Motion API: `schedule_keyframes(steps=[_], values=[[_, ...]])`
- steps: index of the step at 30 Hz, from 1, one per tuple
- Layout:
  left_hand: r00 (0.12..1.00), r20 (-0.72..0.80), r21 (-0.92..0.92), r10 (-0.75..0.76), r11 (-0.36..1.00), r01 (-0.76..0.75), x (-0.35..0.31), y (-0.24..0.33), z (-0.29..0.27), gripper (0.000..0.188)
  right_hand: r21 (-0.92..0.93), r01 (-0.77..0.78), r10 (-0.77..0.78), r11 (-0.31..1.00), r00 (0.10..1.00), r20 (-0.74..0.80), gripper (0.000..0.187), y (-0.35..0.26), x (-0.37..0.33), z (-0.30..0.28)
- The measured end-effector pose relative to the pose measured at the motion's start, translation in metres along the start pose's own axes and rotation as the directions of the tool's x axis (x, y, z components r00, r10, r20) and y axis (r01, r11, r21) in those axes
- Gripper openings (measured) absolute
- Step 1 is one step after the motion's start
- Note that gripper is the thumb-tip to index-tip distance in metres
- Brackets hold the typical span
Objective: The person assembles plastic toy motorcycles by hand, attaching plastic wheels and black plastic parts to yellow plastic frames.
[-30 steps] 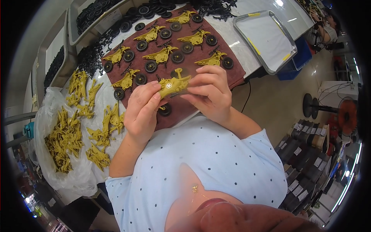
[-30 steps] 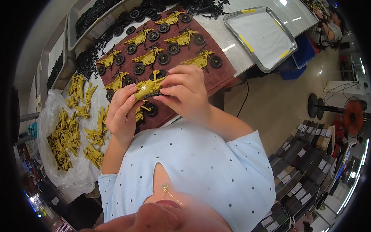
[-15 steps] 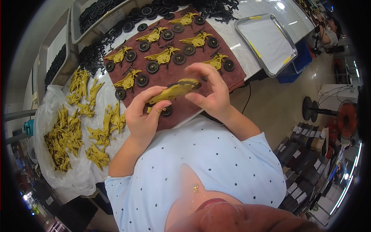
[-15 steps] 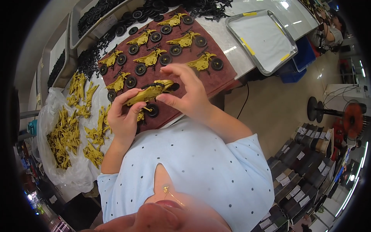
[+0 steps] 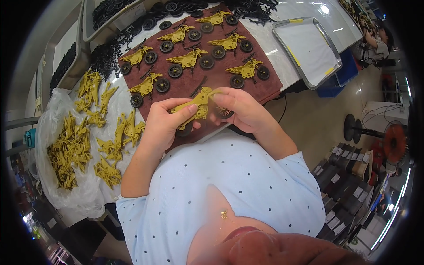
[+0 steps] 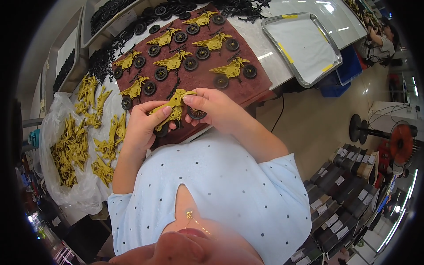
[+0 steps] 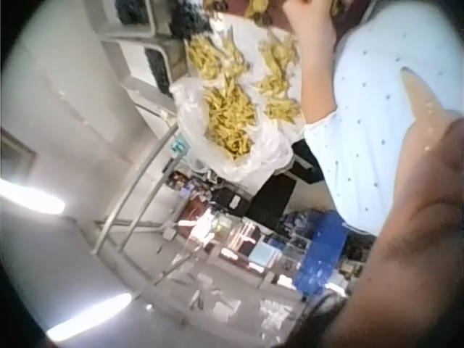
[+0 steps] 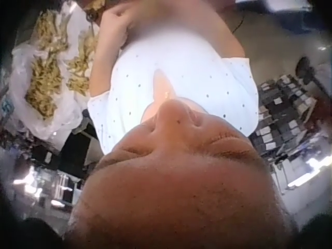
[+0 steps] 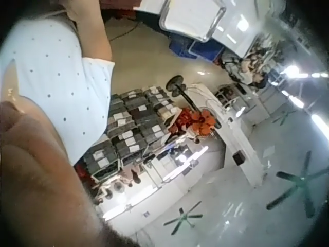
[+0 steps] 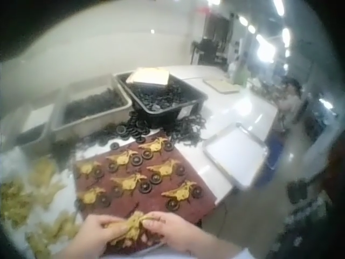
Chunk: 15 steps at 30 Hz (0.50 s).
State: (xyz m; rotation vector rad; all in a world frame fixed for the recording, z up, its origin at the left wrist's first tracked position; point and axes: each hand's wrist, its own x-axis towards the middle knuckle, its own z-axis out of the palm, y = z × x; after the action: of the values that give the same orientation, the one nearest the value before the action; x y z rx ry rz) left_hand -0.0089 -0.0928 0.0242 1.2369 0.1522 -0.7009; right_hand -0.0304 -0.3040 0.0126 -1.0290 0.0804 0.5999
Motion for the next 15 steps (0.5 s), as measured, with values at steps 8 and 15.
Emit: schedule_keyframes(steps=[8, 15], values=[[0.995, 0.019, -0.019, -0.098, 0.995, 0.099, 0.002, -0.002, -0.001, 0.027, 0.108, -0.129, 0.124, 0.986, 0.991, 0.057, 0.032, 0.005, 0.003, -0.007], [0.945, 0.201, -0.318, -0.257, 0.896, 0.311, 0.011, -0.004, -0.014, 0.026, 0.14, 0.213, -0.235, 0.967, 0.956, 0.173, 0.086, 0.028, 0.007, -0.015]])
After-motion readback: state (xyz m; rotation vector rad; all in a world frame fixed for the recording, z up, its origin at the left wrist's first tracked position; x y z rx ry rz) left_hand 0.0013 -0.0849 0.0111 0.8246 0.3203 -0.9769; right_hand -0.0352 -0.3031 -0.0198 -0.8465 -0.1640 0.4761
